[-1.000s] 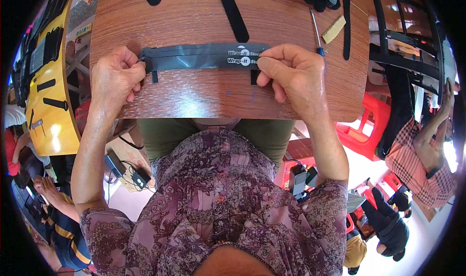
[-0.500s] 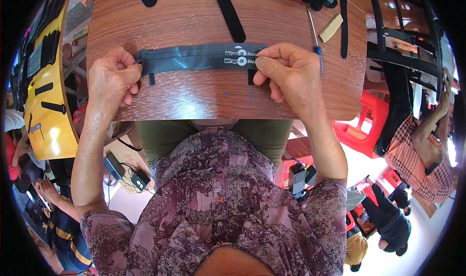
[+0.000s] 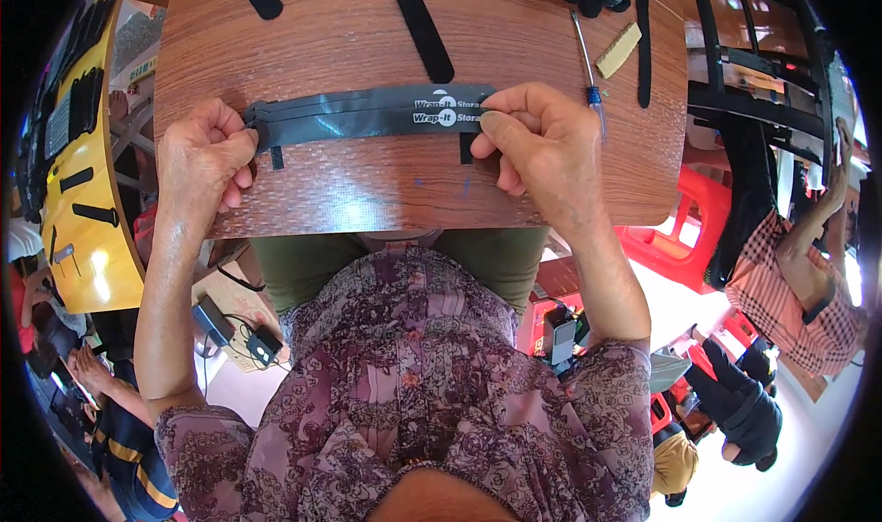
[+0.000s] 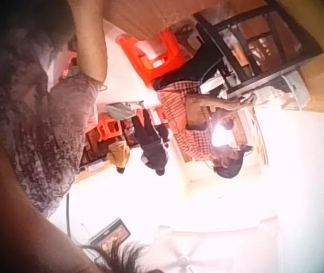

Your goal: Assembling and aligning black garment straps onto a wooden template.

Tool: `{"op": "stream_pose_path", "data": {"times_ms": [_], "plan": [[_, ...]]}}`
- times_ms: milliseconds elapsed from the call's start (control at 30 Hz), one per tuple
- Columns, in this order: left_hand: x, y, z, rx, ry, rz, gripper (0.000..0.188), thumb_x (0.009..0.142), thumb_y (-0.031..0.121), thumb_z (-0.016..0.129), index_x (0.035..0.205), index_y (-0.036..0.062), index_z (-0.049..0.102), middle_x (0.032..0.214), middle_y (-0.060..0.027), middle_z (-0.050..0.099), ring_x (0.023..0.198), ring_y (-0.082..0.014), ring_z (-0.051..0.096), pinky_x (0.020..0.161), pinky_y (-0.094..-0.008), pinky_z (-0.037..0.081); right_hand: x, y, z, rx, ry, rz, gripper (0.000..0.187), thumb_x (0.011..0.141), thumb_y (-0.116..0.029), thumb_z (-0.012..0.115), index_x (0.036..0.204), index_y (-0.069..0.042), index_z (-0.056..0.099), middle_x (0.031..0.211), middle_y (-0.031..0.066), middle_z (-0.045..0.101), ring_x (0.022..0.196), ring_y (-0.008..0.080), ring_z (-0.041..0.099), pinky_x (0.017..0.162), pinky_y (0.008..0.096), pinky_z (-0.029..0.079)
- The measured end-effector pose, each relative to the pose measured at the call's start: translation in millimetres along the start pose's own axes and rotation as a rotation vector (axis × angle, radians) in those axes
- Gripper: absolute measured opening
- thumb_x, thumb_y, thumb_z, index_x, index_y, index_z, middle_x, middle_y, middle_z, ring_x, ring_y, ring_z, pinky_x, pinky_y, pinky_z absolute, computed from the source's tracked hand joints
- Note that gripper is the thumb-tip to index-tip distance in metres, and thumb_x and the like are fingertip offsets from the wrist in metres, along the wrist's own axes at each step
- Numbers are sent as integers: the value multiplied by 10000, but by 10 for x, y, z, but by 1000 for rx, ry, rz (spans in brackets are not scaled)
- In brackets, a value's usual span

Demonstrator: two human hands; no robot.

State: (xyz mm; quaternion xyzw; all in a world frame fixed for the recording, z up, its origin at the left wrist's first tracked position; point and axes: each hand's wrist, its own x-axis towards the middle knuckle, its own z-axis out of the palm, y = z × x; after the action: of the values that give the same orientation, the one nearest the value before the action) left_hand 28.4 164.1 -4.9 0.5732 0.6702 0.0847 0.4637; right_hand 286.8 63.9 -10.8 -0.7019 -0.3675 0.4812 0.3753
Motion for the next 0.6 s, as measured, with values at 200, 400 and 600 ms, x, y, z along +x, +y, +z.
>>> {"op": "stream_pose_path", "data": {"times_ms": [200, 400, 600], "plan": [[10, 7, -2, -28, -13, -31, 89, 781, 87, 593, 734, 40, 534, 502, -22, 531, 346, -60, 434, 302, -202, 302, 19, -10, -14, 33, 7, 45, 150, 833, -41, 582, 931, 72, 581, 689, 106, 649, 415, 49, 485, 350, 175, 361], [10, 11, -2, -17, -10, -32, 92, 782, 93, 593, 737, 42, 532, 502, -21, 533, 343, -58, 435, 297, -200, 304, 28, -26, -15, -7, 10, 45, 117, 830, -56, 568, 872, 52, 587, 638, 78, 630, 426, 74, 510, 366, 215, 384], [22, -8, -8, 1, -5, -21, 90, 776, 92, 592, 729, 40, 535, 502, -25, 535, 340, -59, 438, 296, -201, 307, 24, -27, 17, 24, 40, 47, 144, 818, -30, 598, 910, 71, 554, 667, 107, 644, 393, 50, 477, 328, 167, 336]]}}
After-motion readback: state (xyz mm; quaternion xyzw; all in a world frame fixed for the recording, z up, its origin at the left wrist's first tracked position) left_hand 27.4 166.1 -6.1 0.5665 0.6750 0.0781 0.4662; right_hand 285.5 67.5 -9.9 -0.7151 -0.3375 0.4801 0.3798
